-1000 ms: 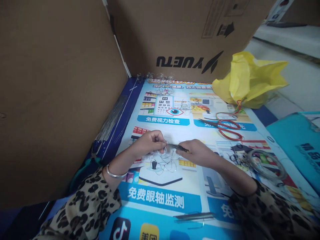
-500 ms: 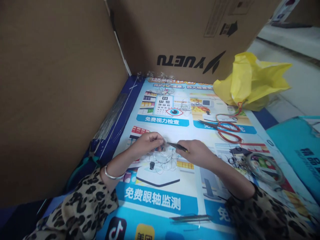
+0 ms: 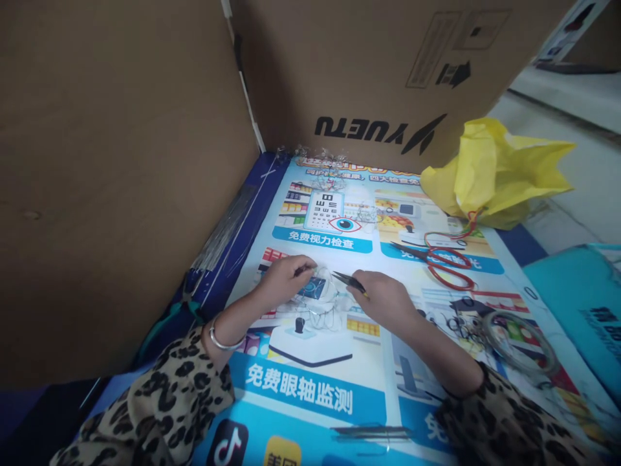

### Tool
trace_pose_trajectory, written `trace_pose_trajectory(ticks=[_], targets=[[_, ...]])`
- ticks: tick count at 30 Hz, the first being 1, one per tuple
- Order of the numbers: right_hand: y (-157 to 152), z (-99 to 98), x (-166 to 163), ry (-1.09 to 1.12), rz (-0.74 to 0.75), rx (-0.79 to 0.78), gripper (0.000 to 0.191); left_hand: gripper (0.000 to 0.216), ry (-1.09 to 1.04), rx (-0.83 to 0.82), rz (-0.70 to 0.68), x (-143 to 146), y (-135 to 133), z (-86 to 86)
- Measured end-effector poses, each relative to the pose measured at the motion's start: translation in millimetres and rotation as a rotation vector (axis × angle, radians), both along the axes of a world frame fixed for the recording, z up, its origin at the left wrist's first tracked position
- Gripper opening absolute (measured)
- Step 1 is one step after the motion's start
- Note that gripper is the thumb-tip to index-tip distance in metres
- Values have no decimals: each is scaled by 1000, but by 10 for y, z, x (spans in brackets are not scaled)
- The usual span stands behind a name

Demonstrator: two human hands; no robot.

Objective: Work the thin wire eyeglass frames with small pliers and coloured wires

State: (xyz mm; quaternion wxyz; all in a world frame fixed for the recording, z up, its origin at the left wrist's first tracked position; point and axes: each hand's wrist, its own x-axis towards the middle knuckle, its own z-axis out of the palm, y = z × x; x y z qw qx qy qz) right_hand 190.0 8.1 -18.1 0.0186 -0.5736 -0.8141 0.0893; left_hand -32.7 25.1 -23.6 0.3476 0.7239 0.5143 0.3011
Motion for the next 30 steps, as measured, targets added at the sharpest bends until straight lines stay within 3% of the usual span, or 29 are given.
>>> trace_pose_trajectory(ticks=[6, 12, 15, 18, 24, 30], targets=[[43, -45, 22, 142, -31, 75, 18, 14, 49, 34, 43, -4, 5, 45], [78, 65, -18, 617, -84, -225, 27, 15, 43, 37, 27, 16, -12, 33], [58, 91, -121, 754, -44, -286, 30, 15, -3, 31, 14, 22, -28, 42], [39, 85, -233, 763, -22, -286, 26, 13, -55, 1, -9, 18, -40, 82], [39, 88, -346, 687, -116, -162, 18, 19, -201, -169, -68, -2, -40, 160], [93, 16, -344, 705, -239, -91, 18, 20, -308, -216, -24, 18, -33, 133]])
